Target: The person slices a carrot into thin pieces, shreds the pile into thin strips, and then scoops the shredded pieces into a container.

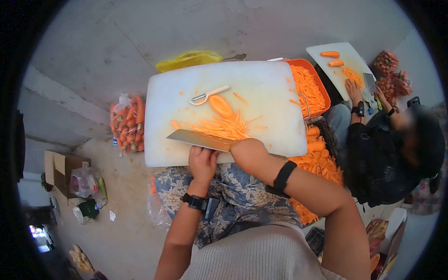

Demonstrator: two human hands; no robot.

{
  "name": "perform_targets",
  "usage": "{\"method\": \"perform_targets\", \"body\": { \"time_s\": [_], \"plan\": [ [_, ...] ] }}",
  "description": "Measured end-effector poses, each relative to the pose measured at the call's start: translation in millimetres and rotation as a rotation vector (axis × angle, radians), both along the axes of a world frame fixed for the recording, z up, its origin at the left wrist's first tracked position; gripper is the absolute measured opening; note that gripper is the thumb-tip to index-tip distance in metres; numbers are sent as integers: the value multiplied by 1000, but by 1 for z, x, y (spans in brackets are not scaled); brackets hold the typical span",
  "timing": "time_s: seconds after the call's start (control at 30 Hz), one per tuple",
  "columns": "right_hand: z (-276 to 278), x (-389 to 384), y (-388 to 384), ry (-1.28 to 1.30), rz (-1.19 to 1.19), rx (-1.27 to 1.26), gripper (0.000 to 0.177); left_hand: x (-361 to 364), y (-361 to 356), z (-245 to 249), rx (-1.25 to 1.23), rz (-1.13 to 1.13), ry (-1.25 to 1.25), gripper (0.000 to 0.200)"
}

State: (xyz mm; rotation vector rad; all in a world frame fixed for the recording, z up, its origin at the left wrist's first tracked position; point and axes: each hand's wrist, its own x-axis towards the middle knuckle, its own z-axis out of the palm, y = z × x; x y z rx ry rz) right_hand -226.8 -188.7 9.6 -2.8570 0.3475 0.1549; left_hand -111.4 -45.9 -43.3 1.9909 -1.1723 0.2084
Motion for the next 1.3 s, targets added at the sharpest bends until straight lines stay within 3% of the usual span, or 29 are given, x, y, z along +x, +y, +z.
{"method": "perform_targets", "body": {
  "time_s": [0.3, 0.37, 0.73, 1.0, 1.1, 1.3],
  "plan": [
    [56, -34, 6, 63, -43, -24, 6, 2, -1, -11, -88, 23, -32, 26],
    [63, -43, 4, 185, -76, -1, 5, 1, 0, -7, -81, 3, 15, 26],
    [11, -1, 4, 42, -58, 65, 9, -1, 1, -1, -24, 27, 22, 21],
    [59, -44, 4, 89, -24, -8, 11, 1, 1, -8, -73, 29, -54, 22],
    [65, -53, 4, 160, -79, -36, 4, 0, 0, 0, -53, 50, -9, 24],
    [15, -23, -2, 76, -43, 22, 6, 0, 1, -2, -46, 11, 27, 22]
  ]
}}
